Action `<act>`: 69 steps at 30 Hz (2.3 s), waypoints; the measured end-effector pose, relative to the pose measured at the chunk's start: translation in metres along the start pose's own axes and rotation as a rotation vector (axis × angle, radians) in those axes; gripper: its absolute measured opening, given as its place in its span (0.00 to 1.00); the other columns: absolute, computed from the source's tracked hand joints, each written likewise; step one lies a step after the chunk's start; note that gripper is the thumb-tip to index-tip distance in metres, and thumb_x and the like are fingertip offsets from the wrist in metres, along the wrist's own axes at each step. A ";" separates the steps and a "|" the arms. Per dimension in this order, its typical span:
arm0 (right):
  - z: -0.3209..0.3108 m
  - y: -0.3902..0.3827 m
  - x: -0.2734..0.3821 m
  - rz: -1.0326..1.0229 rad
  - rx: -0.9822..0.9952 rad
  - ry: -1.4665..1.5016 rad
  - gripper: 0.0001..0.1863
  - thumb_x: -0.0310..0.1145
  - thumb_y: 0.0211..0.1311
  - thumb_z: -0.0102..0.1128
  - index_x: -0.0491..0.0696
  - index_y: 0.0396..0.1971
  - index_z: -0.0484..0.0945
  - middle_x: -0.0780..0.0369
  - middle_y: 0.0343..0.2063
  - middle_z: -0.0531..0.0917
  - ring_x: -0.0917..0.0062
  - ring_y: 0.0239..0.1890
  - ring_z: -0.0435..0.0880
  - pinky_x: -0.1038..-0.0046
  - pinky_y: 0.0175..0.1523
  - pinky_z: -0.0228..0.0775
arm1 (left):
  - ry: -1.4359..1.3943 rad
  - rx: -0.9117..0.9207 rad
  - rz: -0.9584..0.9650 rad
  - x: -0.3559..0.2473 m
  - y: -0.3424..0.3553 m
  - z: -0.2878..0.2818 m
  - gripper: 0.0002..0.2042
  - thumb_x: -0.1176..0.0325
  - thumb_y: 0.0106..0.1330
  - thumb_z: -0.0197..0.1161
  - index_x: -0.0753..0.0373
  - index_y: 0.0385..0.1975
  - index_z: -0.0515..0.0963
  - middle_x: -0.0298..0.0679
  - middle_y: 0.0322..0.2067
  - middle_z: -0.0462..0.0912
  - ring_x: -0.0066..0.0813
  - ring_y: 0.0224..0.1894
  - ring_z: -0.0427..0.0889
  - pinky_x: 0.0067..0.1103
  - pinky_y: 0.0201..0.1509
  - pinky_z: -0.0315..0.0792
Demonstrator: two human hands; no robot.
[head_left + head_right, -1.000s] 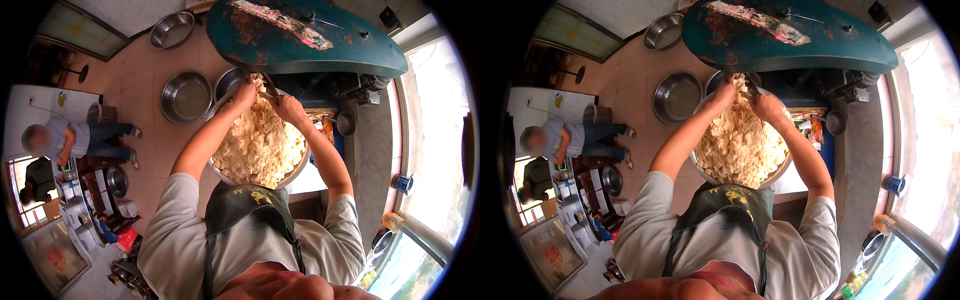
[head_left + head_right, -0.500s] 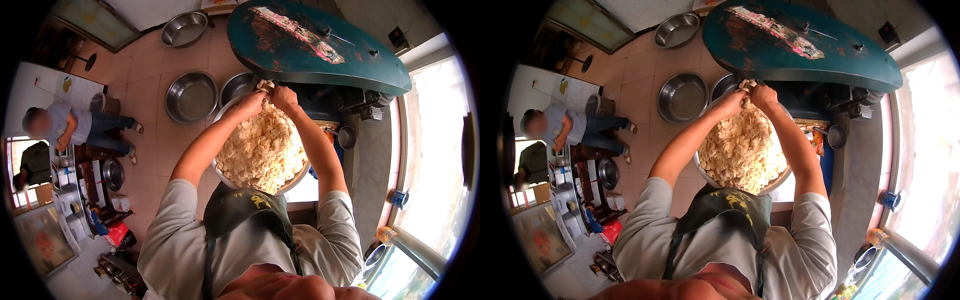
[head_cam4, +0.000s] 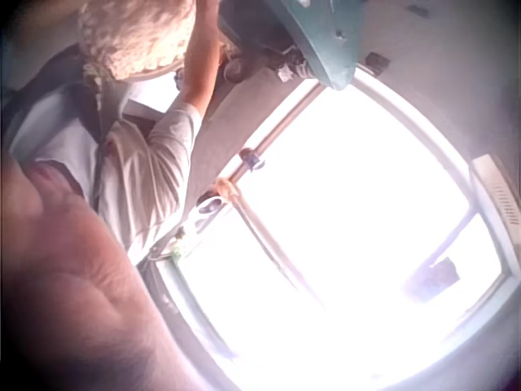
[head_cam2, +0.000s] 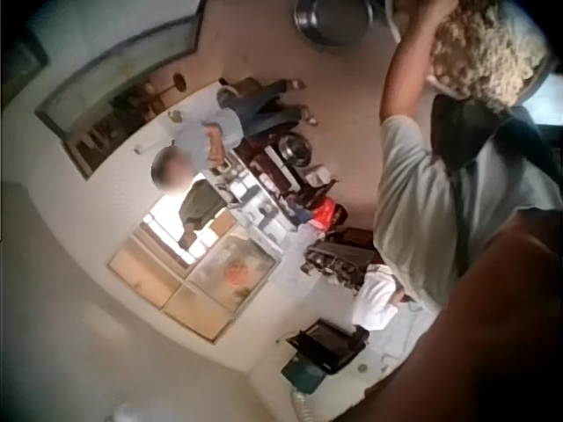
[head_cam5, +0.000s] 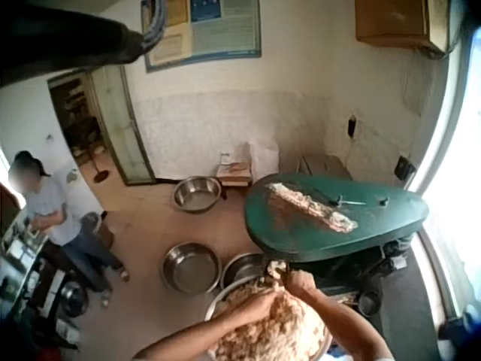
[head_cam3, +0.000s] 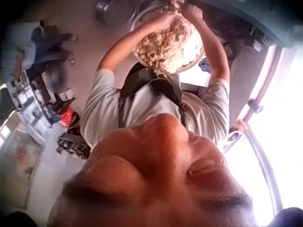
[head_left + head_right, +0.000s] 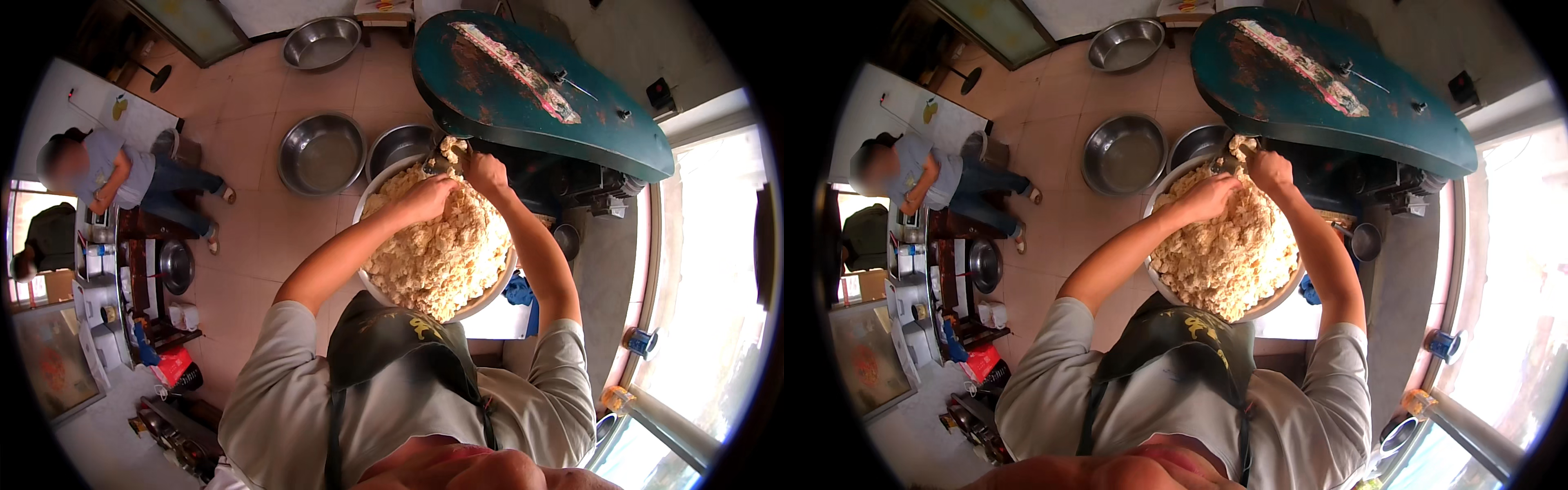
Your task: The person feeds a dough-like mixture into a noodle-making machine using a wooden tool and their hands, then catches the resulting noodles and places them back into the bowl.
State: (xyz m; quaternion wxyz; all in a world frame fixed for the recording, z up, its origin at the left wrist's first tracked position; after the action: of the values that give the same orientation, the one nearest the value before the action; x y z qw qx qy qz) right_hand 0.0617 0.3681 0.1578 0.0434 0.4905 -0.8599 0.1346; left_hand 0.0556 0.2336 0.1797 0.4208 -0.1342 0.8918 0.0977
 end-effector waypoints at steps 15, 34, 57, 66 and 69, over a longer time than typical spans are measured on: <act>0.019 0.027 0.023 -0.124 -0.095 -0.204 0.27 0.53 0.66 0.51 0.41 0.31 0.83 0.46 0.32 0.86 0.49 0.37 0.86 0.52 0.42 0.79 | 0.199 0.345 -0.149 0.005 0.032 0.106 0.25 0.47 0.66 0.57 0.67 0.39 0.85 0.54 0.44 0.83 0.49 0.53 0.79 0.40 0.55 0.75; 0.028 0.031 -0.019 0.043 0.056 -0.028 0.24 0.50 0.68 0.47 0.45 0.37 0.84 0.47 0.36 0.86 0.51 0.42 0.85 0.56 0.48 0.79 | 0.058 -0.114 -0.069 -0.003 0.014 0.052 0.18 0.60 0.52 0.70 0.62 0.40 0.79 0.47 0.34 0.83 0.45 0.41 0.83 0.36 0.45 0.77; 0.040 0.023 -0.036 0.164 0.055 0.129 0.35 0.62 0.67 0.46 0.42 0.37 0.85 0.43 0.36 0.85 0.49 0.43 0.85 0.55 0.49 0.78 | -0.050 0.262 -0.097 -0.003 0.021 0.043 0.15 0.71 0.66 0.52 0.53 0.48 0.83 0.49 0.51 0.77 0.44 0.53 0.79 0.32 0.60 0.71; 0.047 0.029 -0.034 0.139 0.054 0.097 0.28 0.57 0.66 0.51 0.45 0.36 0.85 0.47 0.34 0.86 0.53 0.41 0.86 0.57 0.47 0.79 | -0.107 0.432 0.075 -0.016 0.023 0.049 0.21 0.66 0.52 0.74 0.57 0.48 0.83 0.45 0.39 0.86 0.35 0.41 0.84 0.28 0.48 0.76; 0.041 0.031 -0.025 0.123 0.047 0.096 0.27 0.56 0.65 0.52 0.45 0.38 0.85 0.50 0.35 0.87 0.54 0.41 0.86 0.58 0.47 0.79 | -0.161 0.340 -0.057 -0.007 0.020 0.040 0.16 0.69 0.50 0.74 0.57 0.41 0.86 0.43 0.32 0.87 0.34 0.36 0.85 0.27 0.44 0.77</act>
State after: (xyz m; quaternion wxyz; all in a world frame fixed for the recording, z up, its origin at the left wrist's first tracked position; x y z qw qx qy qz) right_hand 0.0503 0.3929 0.1077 0.0646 0.4305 -0.8820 0.1805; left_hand 0.0832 0.2650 0.1614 0.5100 -0.0781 0.8548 -0.0558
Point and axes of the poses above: each hand's wrist, its own y-axis towards the middle knuckle, its own z-axis out of the palm, x = y × z, the point moved 10 cm from there along y, towards the middle knuckle
